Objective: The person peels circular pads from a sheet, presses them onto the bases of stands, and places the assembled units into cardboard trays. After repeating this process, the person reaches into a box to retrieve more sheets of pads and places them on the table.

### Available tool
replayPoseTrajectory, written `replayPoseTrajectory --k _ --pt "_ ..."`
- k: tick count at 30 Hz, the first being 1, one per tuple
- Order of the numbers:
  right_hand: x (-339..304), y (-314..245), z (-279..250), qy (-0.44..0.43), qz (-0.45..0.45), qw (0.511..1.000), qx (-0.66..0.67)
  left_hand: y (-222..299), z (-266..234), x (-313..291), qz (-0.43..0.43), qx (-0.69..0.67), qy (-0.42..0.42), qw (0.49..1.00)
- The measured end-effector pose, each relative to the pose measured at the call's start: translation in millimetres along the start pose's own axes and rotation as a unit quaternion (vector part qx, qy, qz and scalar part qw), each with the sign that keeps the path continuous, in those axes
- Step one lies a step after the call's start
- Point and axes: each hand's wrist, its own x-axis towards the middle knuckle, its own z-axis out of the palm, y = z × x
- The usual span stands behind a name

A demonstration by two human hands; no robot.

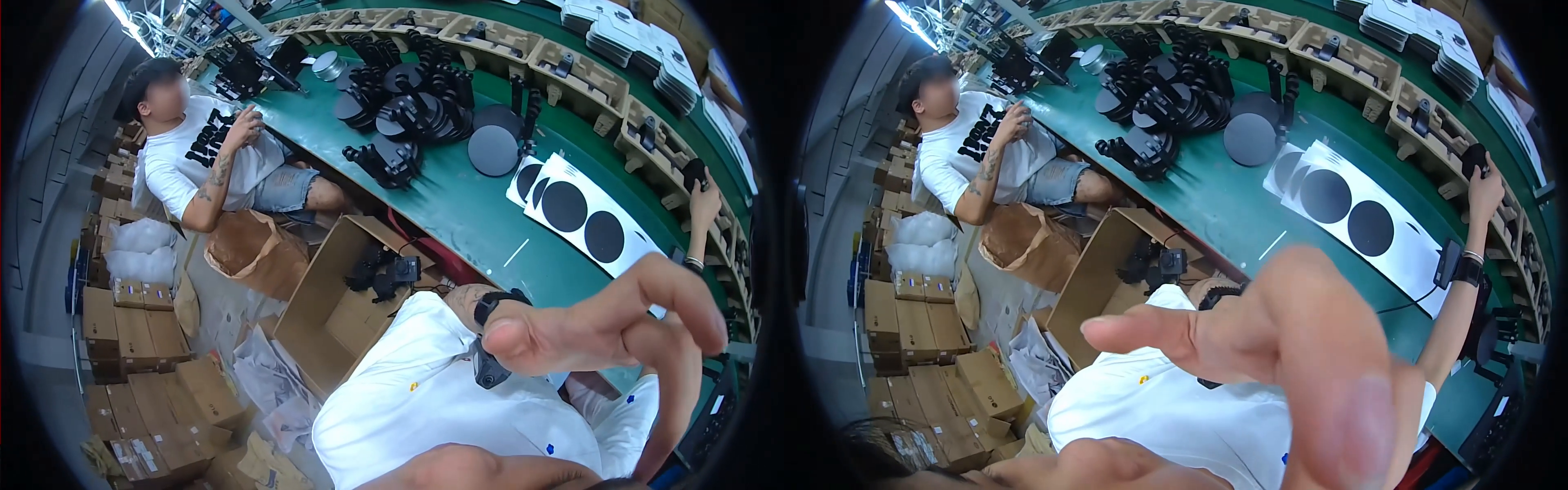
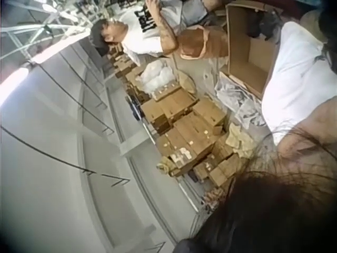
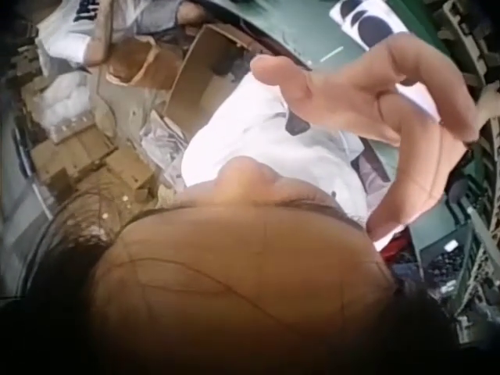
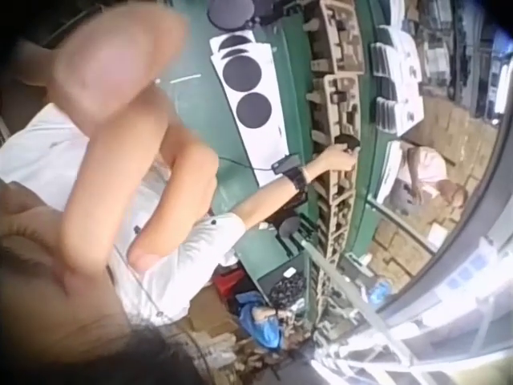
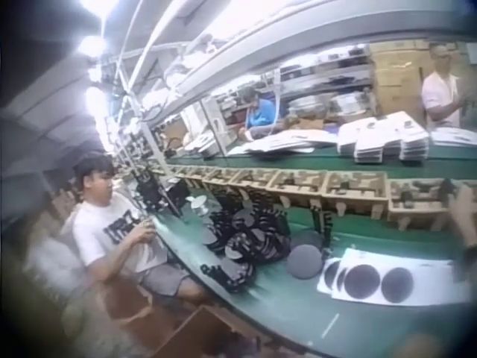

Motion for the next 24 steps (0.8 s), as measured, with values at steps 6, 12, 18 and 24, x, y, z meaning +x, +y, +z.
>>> replayPoseTrajectory --k 6,12,18,24 --pt "-3.5 34.4 -26.2 -0.025 0.026 0.997 -0.071 -12.8 -7.8 2.4 0.015 -0.039 -0.012 0.999" --pt "-29.4 55.2 -63.0 -0.046 0.050 0.988 -0.140 -21.9 -4.2 -4.7 0.027 -0.086 -0.060 0.994" --pt "-67.4 55.9 -96.0 -0.076 0.051 0.975 -0.201 -10.6 -0.3 -15.8 -0.081 -0.033 -0.085 0.992" --pt "-131.6 274.5 -158.5 -0.116 -0.001 0.981 -0.154 -14.4 -2.1 -18.4 -0.215 -0.064 -0.117 0.967"
